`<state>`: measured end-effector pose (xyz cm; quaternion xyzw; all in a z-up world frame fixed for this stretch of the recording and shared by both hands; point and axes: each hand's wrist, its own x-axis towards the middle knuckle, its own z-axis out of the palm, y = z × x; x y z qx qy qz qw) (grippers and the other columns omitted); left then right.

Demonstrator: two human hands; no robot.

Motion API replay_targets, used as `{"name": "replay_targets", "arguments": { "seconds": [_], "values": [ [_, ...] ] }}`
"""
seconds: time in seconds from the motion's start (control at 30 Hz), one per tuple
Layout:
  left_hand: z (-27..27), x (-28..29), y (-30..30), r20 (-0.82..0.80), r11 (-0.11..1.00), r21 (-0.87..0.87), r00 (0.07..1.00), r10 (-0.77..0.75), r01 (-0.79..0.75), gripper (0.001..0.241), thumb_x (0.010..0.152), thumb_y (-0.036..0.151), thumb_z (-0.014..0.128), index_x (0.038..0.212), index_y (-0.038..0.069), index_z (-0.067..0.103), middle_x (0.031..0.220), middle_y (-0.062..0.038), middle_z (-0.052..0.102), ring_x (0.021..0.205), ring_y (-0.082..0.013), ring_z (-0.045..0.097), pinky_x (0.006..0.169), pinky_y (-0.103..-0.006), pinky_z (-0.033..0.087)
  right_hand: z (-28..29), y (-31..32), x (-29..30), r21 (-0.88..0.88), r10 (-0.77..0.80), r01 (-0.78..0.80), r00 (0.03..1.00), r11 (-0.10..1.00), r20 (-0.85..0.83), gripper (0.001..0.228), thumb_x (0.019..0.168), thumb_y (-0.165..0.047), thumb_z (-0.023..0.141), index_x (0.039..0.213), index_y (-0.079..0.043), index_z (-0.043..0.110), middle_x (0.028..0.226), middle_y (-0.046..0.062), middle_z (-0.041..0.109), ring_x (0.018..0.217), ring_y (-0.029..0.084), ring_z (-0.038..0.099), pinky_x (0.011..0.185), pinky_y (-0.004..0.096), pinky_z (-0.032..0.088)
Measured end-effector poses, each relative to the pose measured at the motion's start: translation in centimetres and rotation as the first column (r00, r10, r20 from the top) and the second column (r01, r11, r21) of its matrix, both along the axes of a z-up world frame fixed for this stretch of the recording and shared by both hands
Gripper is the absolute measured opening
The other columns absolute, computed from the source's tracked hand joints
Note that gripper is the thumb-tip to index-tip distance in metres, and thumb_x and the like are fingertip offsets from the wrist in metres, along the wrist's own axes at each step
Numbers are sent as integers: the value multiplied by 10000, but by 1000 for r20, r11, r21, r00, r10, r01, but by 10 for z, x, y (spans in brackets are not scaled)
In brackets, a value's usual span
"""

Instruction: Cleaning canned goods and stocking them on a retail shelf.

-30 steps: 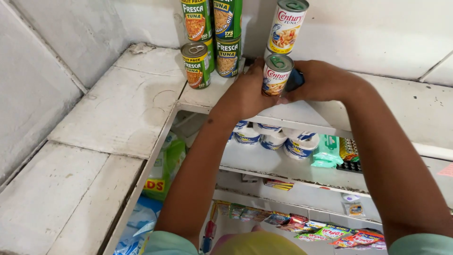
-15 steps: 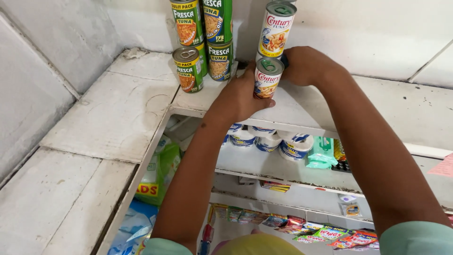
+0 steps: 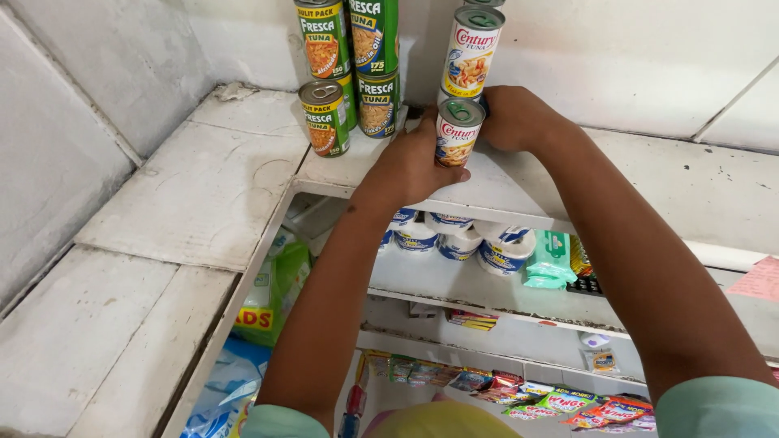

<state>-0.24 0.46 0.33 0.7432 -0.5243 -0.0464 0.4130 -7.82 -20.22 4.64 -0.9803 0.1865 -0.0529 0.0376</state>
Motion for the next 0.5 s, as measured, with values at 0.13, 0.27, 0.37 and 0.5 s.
{"name": "replay_targets", "arguments": {
  "seconds": [0.13, 0.27, 0.37, 0.5],
  "values": [
    [2, -4, 2, -26, 1000, 18, 1000, 17, -16, 1137, 696, 390, 899, 1522, -37, 243, 1246, -263, 659, 1166, -398, 643, 988, -431, 508, 1, 5, -2, 20, -21, 20, 999, 1000, 31, 413, 850, -285, 742, 1177, -38, 689, 1149, 234, 714, 1058, 427, 668, 921, 462, 522],
    [1, -5, 4, -19, 999, -40, 999, 32, -33, 1199, 654, 365, 940, 1523, -65, 236, 1305, -277, 630, 1212, -399, 617, 1014, -417, 494, 0, 4, -2, -15, 12, -11, 1000, 1000, 29, 418, 868, -328, 739, 1169, -42, 702, 1152, 239, 717, 1060, 439, 665, 926, 472, 524],
    [3, -5, 8, -72, 997, -79, 997, -2, -4, 1312, 603, 364, 957, 1534, -108, 162, 1314, -288, 614, 1209, -367, 637, 1010, -374, 509, 7, 6, -6, -13, -13, 13, 1000, 1000, 5, 443, 855, -355, 752, 1177, -55, 707, 1141, 236, 721, 1058, 438, 669, 927, 476, 526],
    [1, -1, 8, -65, 992, -127, 997, -29, 21, 1344, 595, 393, 978, 1526, -132, 164, 1332, -299, 597, 1216, -361, 635, 1012, -354, 505, 29, 21, -28, -60, -112, 112, 994, 992, 2, 456, 840, -337, 783, 1206, -73, 718, 1098, 226, 734, 1003, 425, 688, 888, 485, 537]
  ]
}}
